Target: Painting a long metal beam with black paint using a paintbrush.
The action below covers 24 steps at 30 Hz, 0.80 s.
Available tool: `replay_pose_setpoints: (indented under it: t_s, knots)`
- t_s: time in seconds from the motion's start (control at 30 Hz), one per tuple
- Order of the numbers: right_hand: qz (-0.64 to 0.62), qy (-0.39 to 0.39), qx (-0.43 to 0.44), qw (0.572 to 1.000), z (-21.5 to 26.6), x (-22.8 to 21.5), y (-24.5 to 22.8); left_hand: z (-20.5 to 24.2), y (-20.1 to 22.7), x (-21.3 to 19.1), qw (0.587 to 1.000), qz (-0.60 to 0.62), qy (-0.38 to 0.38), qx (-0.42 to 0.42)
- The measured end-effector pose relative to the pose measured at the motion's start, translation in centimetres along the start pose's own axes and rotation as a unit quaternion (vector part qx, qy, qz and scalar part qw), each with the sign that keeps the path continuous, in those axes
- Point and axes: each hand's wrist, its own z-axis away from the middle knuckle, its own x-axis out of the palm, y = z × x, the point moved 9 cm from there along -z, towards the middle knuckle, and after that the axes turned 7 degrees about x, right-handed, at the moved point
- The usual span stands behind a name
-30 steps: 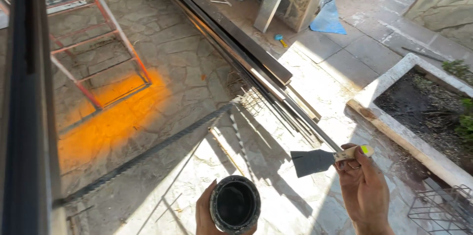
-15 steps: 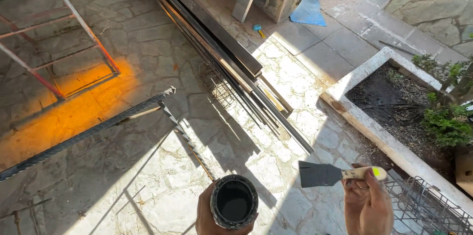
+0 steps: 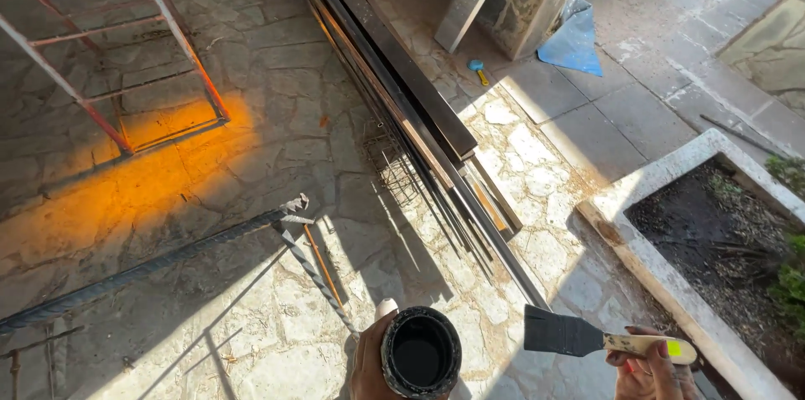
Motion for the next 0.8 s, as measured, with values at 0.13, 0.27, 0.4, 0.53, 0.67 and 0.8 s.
replay_pose_setpoints:
  t_s: [0.13,0.27,0.4,0.53,0.67,0.8]
  knots:
    - [0.052,-0.011,-0.018,0.998,-4.6,11.1,-3.8,-6.9,-2.8,4.8,0.991,-0.016,-0.068,-0.112]
    - [-0.058,-0.114,0.034,0.991,-11.9,20.8,-4.2,-15.5,-2.0,7.0,0.998,-0.013,0.020,-0.057]
    - [-0.042,-0.123,-0.096,0.987,-15.6,26.9,-8.5,-21.9,-3.2,9.9,0.999,0.021,-0.023,-0.024]
    - [-0.067,-0.260,0.030,0.963,-29.4,30.5,-2.0,-26.8,-5.0,12.1,0.995,0.038,-0.016,-0.089]
    - [0.004,-0.194,0.078,0.978,-30.4,41.3,-3.3,-31.3,-7.0,14.2,0.998,0.006,0.038,-0.056]
    - [-0.030,-0.309,0.029,0.950,-34.4,54.3,-5.8,-36.2,-8.5,15.9,0.990,0.004,0.104,-0.098]
